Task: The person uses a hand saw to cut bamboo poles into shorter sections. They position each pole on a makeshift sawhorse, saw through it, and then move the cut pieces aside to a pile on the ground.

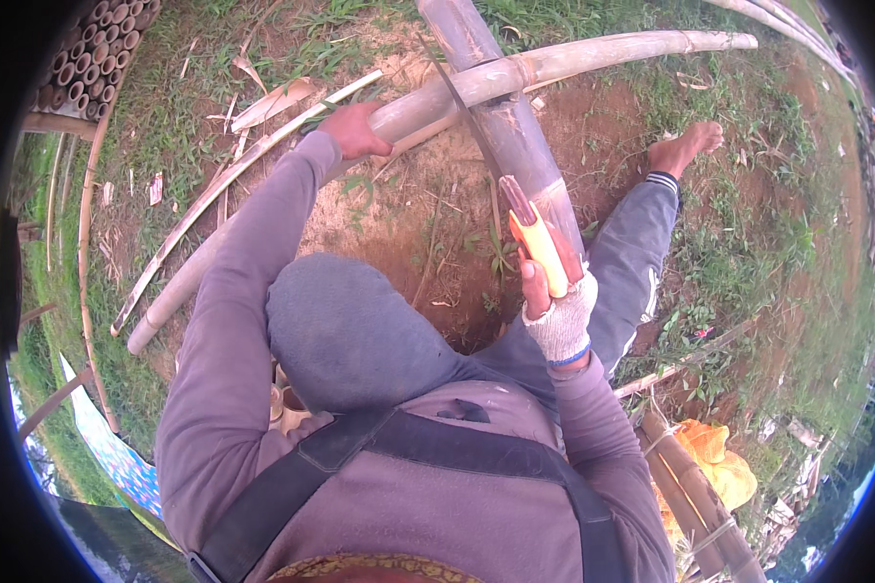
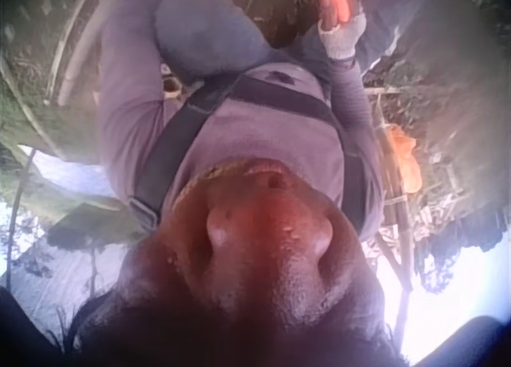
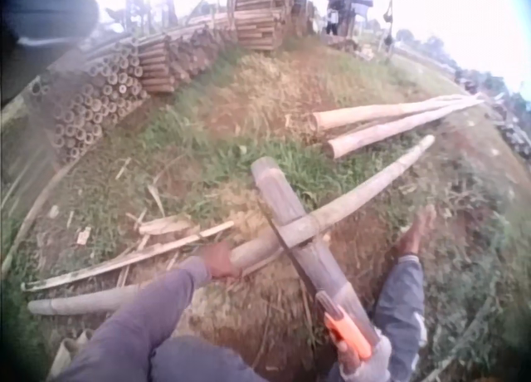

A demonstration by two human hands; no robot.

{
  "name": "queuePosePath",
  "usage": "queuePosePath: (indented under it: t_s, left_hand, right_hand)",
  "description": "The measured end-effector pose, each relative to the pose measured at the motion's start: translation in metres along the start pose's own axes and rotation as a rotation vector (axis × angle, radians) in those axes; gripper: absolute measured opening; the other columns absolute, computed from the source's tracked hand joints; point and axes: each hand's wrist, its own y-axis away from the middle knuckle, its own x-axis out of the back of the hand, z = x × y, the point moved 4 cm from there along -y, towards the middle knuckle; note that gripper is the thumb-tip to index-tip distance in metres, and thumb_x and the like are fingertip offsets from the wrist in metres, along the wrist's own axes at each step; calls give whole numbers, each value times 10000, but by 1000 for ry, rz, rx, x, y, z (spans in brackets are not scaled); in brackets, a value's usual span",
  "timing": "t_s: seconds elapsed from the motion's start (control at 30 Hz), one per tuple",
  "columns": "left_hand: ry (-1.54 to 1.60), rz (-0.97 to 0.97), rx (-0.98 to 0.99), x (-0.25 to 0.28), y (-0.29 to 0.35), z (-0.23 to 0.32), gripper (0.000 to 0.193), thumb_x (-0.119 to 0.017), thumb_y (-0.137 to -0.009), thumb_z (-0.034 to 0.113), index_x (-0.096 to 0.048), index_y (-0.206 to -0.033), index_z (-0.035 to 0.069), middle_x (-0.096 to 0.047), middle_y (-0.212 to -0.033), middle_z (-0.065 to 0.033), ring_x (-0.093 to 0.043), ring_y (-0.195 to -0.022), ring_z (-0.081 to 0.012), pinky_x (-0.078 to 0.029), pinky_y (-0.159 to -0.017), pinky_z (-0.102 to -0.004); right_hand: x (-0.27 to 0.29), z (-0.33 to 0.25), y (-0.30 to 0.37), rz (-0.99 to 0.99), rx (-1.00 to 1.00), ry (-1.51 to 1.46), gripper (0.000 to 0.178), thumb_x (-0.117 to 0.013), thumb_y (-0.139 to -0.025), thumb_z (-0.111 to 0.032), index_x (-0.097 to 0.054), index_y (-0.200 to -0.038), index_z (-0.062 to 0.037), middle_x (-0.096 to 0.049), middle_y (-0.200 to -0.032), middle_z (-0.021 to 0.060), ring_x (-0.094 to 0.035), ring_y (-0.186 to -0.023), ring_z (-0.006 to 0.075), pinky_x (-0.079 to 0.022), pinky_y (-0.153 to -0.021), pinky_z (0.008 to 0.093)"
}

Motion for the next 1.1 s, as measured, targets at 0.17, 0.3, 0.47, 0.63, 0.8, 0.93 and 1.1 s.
queuePosePath:
  t_s: [0.17,0.3,0.47,0.63,0.8,0.93,1.1]
  left_hand:
    - [-179,278,60,-10,30,27,878,-885,-744,461,-579,-1461,55,-746,-1314,-186,-717,-1212,-411,-555,-1059,-481]
    - [-266,416,-12,-20,18,10,863,-875,-750,487,-566,-1437,64,-751,-1263,-178,-731,-1165,-409,-571,-1023,-502]
    - [-85,5,41,3,6,-2,779,-857,-767,448,-606,-1408,83,-762,-1276,-198,-733,-1202,-388,-574,-1031,-511]
    - [-165,106,105,0,27,23,873,-859,-756,439,-578,-1532,155,-770,-1282,-208,-744,-1182,-390,-582,-1047,-488]
    - [-190,170,101,4,35,35,643,-825,-817,389,-635,-1380,142,-798,-1195,-186,-767,-1124,-390,-588,-1019,-505]
    - [-159,154,116,-4,31,8,758,-836,-776,409,-625,-1462,165,-794,-1190,-209,-761,-1107,-412,-591,-1001,-510]
    - [-147,175,87,-7,30,19,762,-833,-773,403,-621,-1467,171,-799,-1187,-194,-767,-1098,-398,-594,-981,-517]
  right_hand:
    - [14,-6,10,28,-86,-18,488,-706,-1035,-245,-658,-1410,63,-767,-1224,186,-740,-1087,236,-561,-972,359]
    - [18,-18,7,24,-111,-1,493,-704,-1039,-241,-648,-1422,65,-766,-1222,190,-738,-1088,232,-561,-968,353]
    - [18,-28,12,-30,-131,-5,486,-700,-1039,-196,-627,-1443,64,-770,-1225,197,-753,-1072,251,-573,-965,362]
    - [-13,-18,-43,44,380,187,405,-719,-1042,-175,-667,-1381,41,-779,-1194,214,-778,-1018,297,-596,-889,393]
    - [-64,-41,-112,40,302,158,322,-745,-1035,-172,-716,-1303,5,-781,-1014,198,-781,-892,329,-594,-798,393]
    - [-1,-22,-16,-16,144,116,601,-700,-1040,-344,-611,-1458,79,-768,-1165,167,-734,-999,193,-589,-816,333]
    - [-12,-7,-24,13,211,126,398,-689,-1028,-86,-637,-1389,75,-771,-1210,218,-786,-1053,300,-610,-901,369]
